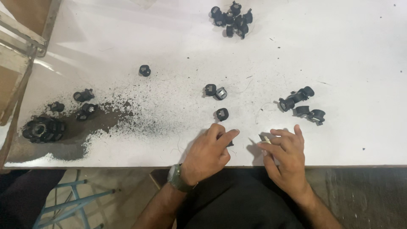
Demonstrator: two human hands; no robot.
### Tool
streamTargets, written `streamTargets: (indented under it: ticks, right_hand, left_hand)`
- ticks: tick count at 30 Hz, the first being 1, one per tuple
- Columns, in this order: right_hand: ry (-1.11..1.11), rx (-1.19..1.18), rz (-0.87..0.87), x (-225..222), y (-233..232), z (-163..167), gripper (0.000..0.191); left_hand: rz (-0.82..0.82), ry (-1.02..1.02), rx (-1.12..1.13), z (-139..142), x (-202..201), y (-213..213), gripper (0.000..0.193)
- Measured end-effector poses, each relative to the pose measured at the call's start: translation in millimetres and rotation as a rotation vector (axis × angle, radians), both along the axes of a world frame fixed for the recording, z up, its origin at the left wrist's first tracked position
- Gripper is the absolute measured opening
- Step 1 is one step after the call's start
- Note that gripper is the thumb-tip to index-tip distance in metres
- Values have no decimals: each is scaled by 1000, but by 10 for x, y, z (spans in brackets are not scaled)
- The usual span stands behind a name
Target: The person sits at a white workbench and assembles small black plastic rotor-like components, fitting small black pieces into a central hub one at a time using a small handheld tool, then sets each finished assembly aside with the growing pile of completed units.
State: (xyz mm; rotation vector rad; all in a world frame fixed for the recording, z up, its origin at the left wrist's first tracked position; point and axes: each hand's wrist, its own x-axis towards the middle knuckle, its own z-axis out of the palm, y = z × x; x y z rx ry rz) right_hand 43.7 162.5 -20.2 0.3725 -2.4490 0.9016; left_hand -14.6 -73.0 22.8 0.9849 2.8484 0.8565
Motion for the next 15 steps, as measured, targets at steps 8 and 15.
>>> streamTargets:
  ticks: [8,15]
  right_hand:
    - [-130,162,99,-101,-207,77,49]
    - [-131,134,22,-55,-203,-23,42]
  left_hand:
    - [-174,121,220,-135,71,53,58]
    - [-83,160,222,-291,177,79,25]
